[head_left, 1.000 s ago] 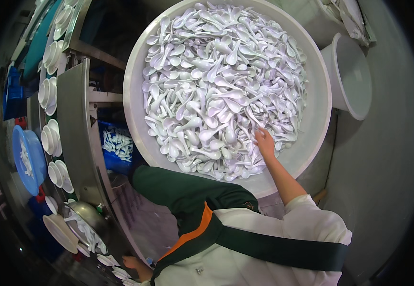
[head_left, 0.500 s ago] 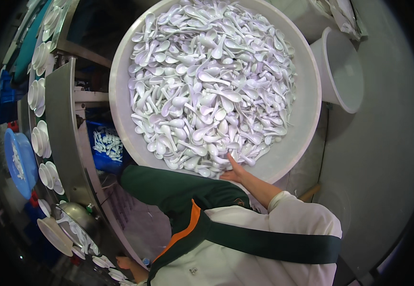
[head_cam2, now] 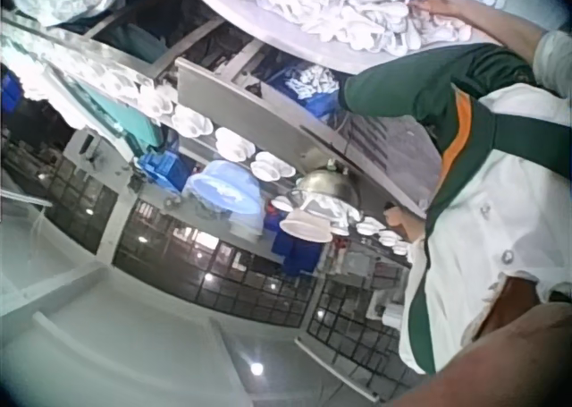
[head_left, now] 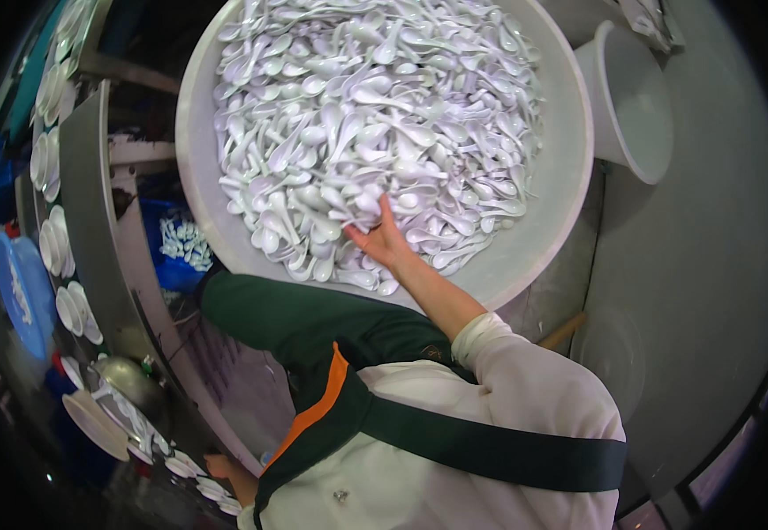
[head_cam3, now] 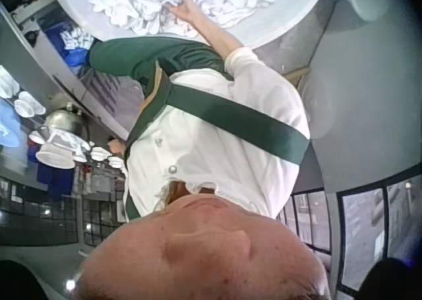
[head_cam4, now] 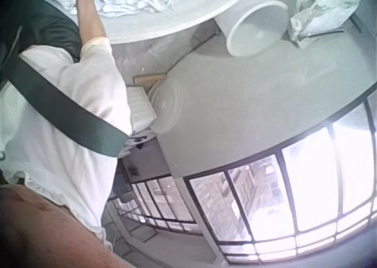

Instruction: The person repeatedly picks white spoons from a large basin and places them into a smaller metal bowl, then transfers them onto a moving conveyor belt. The person refills the small bowl from the large basin as needed and continues the repetitive placement of spoons along the belt.

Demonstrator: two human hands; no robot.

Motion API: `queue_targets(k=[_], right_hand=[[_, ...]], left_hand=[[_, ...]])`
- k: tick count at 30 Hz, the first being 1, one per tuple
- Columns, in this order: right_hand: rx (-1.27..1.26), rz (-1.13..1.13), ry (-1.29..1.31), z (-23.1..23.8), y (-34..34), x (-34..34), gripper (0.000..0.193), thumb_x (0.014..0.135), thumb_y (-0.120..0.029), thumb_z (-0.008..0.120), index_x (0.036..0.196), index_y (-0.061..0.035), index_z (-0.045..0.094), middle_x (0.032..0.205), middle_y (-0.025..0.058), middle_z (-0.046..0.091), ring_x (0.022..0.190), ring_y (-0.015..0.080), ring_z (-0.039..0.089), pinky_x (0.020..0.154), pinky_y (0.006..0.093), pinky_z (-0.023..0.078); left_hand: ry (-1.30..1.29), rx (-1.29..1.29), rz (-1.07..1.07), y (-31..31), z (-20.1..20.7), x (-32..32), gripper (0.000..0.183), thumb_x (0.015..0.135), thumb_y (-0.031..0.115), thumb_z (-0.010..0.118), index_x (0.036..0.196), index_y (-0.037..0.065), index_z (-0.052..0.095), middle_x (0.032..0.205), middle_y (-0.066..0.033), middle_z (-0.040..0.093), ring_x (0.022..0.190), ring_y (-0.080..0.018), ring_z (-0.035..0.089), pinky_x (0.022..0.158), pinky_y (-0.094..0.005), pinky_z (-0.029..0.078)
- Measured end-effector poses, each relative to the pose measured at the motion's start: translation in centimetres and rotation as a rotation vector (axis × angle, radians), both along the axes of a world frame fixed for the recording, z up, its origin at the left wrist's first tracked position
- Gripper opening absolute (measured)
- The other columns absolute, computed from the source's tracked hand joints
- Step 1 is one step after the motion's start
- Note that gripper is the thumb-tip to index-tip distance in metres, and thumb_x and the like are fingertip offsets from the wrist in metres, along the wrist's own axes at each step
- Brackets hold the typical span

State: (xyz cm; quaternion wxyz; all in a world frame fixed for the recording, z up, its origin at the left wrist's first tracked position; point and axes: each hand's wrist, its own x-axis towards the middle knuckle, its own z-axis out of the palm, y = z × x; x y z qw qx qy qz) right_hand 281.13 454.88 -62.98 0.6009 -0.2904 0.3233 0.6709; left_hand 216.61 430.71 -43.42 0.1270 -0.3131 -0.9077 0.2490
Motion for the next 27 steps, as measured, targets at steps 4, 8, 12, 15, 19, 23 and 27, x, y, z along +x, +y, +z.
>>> queue_targets(k=[4, 8, 12, 15, 19, 23, 27], right_hand=[[0.087, -0.024, 0.055, 1.7, 3.6, 2.4, 0.068, 0.086, -0.053, 0.054, 0.132, -0.0046, 0.039, 0.131, 0.0163, 0.046, 0.115, 0.0377, 0.049, 0.096, 0.0445, 0.047], [0.202, 0.014, -0.121, 2.7, 10.5, 3.6, 0.066, 0.086, -0.051, 0.055, 0.131, -0.0042, 0.04, 0.131, 0.0199, 0.042, 0.115, 0.0384, 0.049, 0.095, 0.0476, 0.047], [0.214, -0.105, -0.276, 5.0, 18.1, 5.7, 0.056, 0.091, -0.042, 0.054, 0.125, 0.0003, 0.042, 0.127, 0.0212, 0.044, 0.111, 0.0384, 0.052, 0.091, 0.0451, 0.051], [0.357, -0.033, -0.371, 4.7, 21.7, 9.3, 0.051, 0.096, -0.028, 0.046, 0.125, 0.0108, 0.029, 0.118, 0.0325, 0.047, 0.105, 0.0397, 0.056, 0.087, 0.0428, 0.054], [0.252, 0.199, -0.823, 6.6, 20.6, 9.0, 0.05, 0.096, -0.021, 0.047, 0.127, 0.0095, 0.023, 0.111, 0.0316, 0.053, 0.1, 0.0357, 0.06, 0.084, 0.0392, 0.055], [0.154, 0.386, -1.08, 4.7, 12.9, 6.5, 0.036, 0.093, -0.024, 0.05, 0.12, 0.0011, 0.045, 0.089, 0.0147, 0.066, 0.075, 0.0197, 0.064, 0.067, 0.0291, 0.053], [0.049, 1.068, -1.388, 1.4, -0.2, 4.2, 0.042, 0.087, -0.038, 0.056, 0.103, 0.0003, 0.059, 0.093, 0.0172, 0.064, 0.088, 0.0267, 0.062, 0.079, 0.0352, 0.046]], left_hand=[[-0.061, 0.367, 0.203, 0.2, -0.7, 1.3, 0.05, 0.087, 0.04, 0.048, 0.089, -0.007, 0.067, 0.092, -0.0239, 0.065, 0.087, -0.0427, 0.06, 0.08, -0.0476, 0.046], [-0.052, 0.488, 0.305, 1.1, -0.4, 3.2, 0.049, 0.084, 0.04, 0.051, 0.084, -0.006, 0.067, 0.087, -0.0225, 0.066, 0.084, -0.0412, 0.061, 0.078, -0.0487, 0.046], [-0.025, 0.509, 0.287, 0.2, -0.1, 2.6, 0.049, 0.083, 0.041, 0.052, 0.085, -0.005, 0.068, 0.088, -0.0224, 0.066, 0.084, -0.0409, 0.061, 0.079, -0.0481, 0.046], [-0.031, 0.535, 0.265, 1.2, -0.1, 2.5, 0.048, 0.083, 0.04, 0.053, 0.087, -0.005, 0.068, 0.091, -0.0228, 0.065, 0.085, -0.0409, 0.061, 0.079, -0.0477, 0.046], [-0.06, 0.57, 0.346, 1.5, 0.3, 4.3, 0.047, 0.084, 0.039, 0.052, 0.09, -0.005, 0.067, 0.092, -0.0231, 0.065, 0.086, -0.0408, 0.061, 0.08, -0.0475, 0.046], [-0.106, 0.704, 0.378, 3.3, 1.1, 6.7, 0.045, 0.085, 0.037, 0.053, 0.094, -0.006, 0.066, 0.093, -0.0231, 0.065, 0.086, -0.0393, 0.062, 0.079, -0.046, 0.047], [-0.15, 0.752, 0.412, 3.0, 1.3, 7.3, 0.045, 0.086, 0.036, 0.054, 0.1, -0.006, 0.064, 0.097, -0.0235, 0.065, 0.087, -0.0371, 0.062, 0.079, -0.0442, 0.048]])
